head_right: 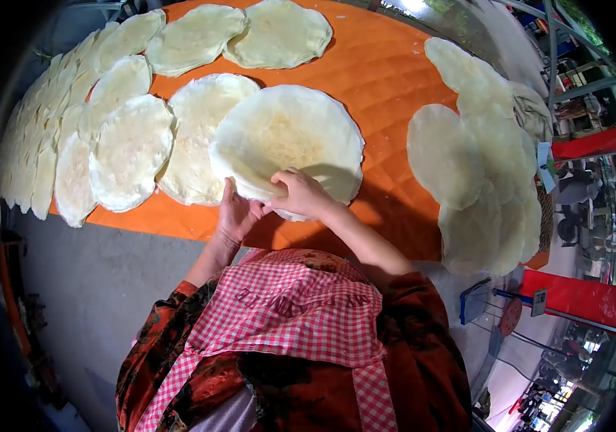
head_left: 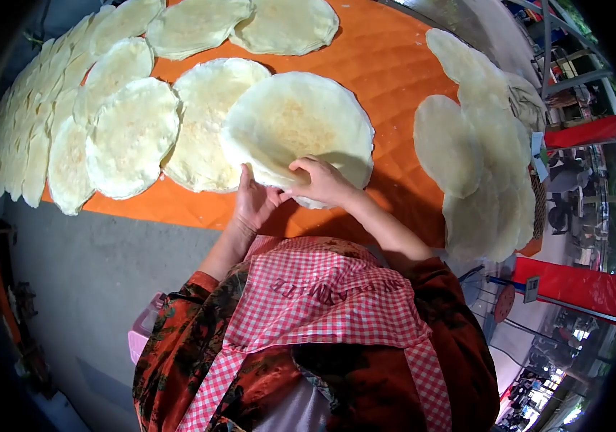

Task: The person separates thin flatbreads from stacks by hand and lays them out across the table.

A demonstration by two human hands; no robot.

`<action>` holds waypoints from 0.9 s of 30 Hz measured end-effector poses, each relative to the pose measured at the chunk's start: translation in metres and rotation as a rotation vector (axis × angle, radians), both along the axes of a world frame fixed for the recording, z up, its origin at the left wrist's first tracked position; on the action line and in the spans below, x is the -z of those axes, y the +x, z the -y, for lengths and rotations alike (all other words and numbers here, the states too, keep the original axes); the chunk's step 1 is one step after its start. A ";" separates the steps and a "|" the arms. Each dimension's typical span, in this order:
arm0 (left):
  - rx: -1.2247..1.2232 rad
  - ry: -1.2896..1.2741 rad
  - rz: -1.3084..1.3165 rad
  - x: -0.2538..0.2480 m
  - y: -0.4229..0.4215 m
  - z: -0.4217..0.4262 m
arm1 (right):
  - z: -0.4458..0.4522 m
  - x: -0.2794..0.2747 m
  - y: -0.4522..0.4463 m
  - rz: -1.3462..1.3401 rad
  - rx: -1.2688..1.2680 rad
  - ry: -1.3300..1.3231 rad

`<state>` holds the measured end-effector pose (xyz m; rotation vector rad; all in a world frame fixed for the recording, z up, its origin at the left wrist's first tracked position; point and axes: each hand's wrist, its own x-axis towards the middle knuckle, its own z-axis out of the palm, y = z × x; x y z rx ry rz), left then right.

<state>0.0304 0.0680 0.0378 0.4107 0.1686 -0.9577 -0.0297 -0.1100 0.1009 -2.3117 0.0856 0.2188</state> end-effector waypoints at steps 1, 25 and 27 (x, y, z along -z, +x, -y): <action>0.007 -0.003 0.004 0.002 0.000 0.000 | 0.004 0.006 0.002 0.009 -0.009 0.029; 0.039 0.351 0.258 0.017 -0.010 0.007 | -0.015 0.039 0.010 0.107 -0.026 -0.103; -0.047 0.439 0.258 0.013 -0.013 0.009 | -0.016 0.040 0.013 0.205 -0.099 -0.231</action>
